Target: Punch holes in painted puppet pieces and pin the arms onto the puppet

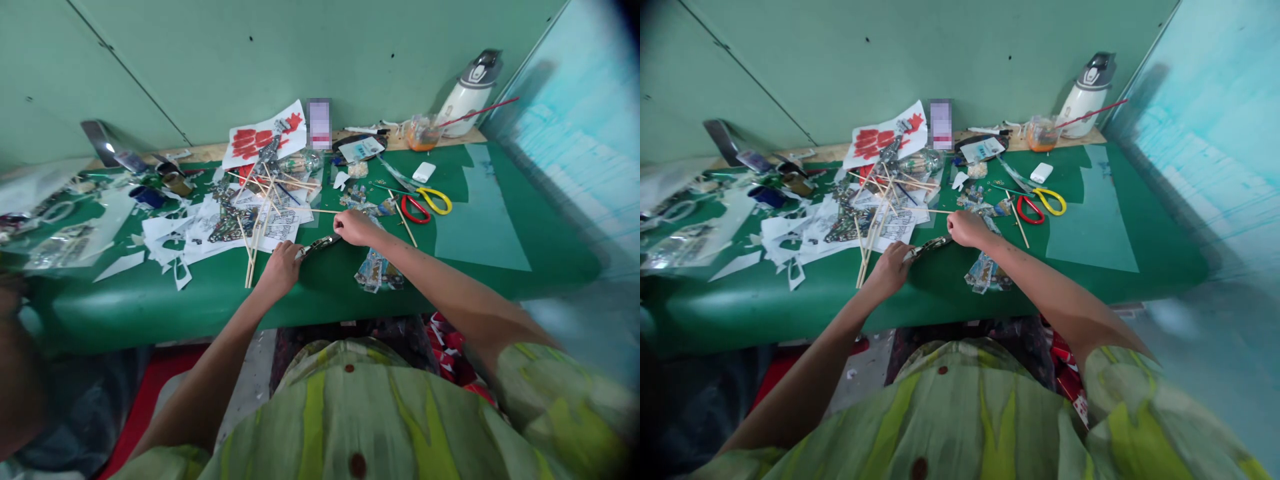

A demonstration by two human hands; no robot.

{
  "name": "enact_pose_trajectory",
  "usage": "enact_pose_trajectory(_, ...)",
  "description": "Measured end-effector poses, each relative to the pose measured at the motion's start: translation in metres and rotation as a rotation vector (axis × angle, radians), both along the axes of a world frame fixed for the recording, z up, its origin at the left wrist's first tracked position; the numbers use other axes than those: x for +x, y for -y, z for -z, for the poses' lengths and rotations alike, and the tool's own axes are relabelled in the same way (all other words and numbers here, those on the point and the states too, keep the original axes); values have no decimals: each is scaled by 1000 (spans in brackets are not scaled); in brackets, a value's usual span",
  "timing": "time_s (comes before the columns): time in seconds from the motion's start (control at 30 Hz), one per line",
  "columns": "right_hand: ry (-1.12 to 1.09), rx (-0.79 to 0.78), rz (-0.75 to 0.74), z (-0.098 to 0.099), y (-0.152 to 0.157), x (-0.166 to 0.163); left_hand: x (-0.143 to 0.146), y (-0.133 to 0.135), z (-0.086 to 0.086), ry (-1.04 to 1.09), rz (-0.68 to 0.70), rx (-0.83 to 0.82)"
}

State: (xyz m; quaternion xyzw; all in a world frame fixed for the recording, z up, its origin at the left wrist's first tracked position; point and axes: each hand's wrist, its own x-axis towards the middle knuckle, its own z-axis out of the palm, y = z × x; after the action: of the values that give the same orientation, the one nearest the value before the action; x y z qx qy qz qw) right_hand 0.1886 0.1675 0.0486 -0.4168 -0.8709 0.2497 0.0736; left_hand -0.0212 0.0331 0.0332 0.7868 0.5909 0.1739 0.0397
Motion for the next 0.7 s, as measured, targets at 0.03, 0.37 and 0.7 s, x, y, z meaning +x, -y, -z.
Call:
enact_pose_trajectory(0.03,0,5,-2,0,0,0,0,0,0,2,-1,0)
enact_pose_trajectory(0.37,16,8,7,0,1,0,4,2,-3,-21,-8,16)
enact_pose_trajectory(0.7,5,19,16,0,4,1,3,1,-1,-17,-8,3)
